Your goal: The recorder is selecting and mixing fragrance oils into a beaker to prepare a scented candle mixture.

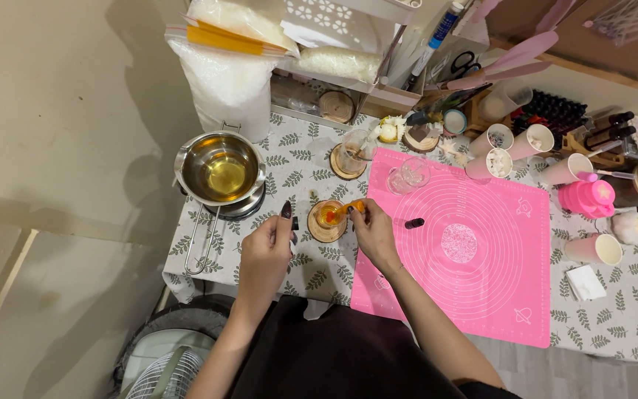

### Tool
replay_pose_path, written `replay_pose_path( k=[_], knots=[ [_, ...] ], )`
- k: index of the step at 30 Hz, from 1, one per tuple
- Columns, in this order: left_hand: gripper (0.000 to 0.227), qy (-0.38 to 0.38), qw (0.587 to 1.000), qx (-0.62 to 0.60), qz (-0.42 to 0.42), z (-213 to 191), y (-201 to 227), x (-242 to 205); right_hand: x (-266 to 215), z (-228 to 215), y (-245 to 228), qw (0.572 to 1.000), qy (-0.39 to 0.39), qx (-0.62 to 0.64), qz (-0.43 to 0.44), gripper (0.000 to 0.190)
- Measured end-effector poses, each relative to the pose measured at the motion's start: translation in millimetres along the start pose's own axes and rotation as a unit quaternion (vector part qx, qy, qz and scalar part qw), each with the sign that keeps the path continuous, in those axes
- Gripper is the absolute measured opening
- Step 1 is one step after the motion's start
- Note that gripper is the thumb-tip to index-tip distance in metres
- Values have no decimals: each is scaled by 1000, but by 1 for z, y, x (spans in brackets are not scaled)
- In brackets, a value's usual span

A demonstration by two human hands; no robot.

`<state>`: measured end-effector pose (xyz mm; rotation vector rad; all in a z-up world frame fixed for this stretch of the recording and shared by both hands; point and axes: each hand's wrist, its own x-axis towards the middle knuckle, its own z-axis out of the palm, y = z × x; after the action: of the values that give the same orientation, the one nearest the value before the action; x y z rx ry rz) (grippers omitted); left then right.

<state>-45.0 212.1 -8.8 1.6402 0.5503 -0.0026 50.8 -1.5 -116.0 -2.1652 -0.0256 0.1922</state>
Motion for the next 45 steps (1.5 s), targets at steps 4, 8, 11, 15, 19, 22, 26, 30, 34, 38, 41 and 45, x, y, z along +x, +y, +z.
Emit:
replay_pose_path(
  k=[4,8,11,15,19,22,26,30,34,38,41,45],
  knots=[
    [48,3,1000,5,13,0,0,1,0,0,-2,999,-3,30,13,22],
    [49,2,1000,13,13,-2,0,1,1,-2,1,998,-17,61,13,24],
    [49,2,1000,18,6,-3,0,-1,-3,-4,-8,998,-22,51,12,23],
    [48,-2,1000,23,7,-3,1,-2,-6,-10,-28,999,-31,35,21,19],
    [44,-2,1000,24,11,-2,-2,-4,-3,-9,-19,999,-37,20,21,18],
    [42,-1,1000,26,13,-4,-1,-6,0,-7,-12,999,-43,22,24,18],
    [41,-2,999,28,25,-3,0,-6,3,-8,-7,998,-44,32,33,18],
    [41,-2,999,28,22,-5,1,-6,4,-7,-8,997,-48,41,38,17],
    [40,5,998,39,39,-5,-2,-5,6,-5,-5,997,-47,49,40,17],
    [40,5,999,39,38,-6,-1,-3,9,-3,-7,997,-46,42,42,17],
    [41,3,999,36,38,-6,1,-4,10,-3,-8,997,-50,34,43,18],
    [40,8,998,41,44,-5,-1,-4,10,-2,-7,997,-52,33,37,18]
  ],
)
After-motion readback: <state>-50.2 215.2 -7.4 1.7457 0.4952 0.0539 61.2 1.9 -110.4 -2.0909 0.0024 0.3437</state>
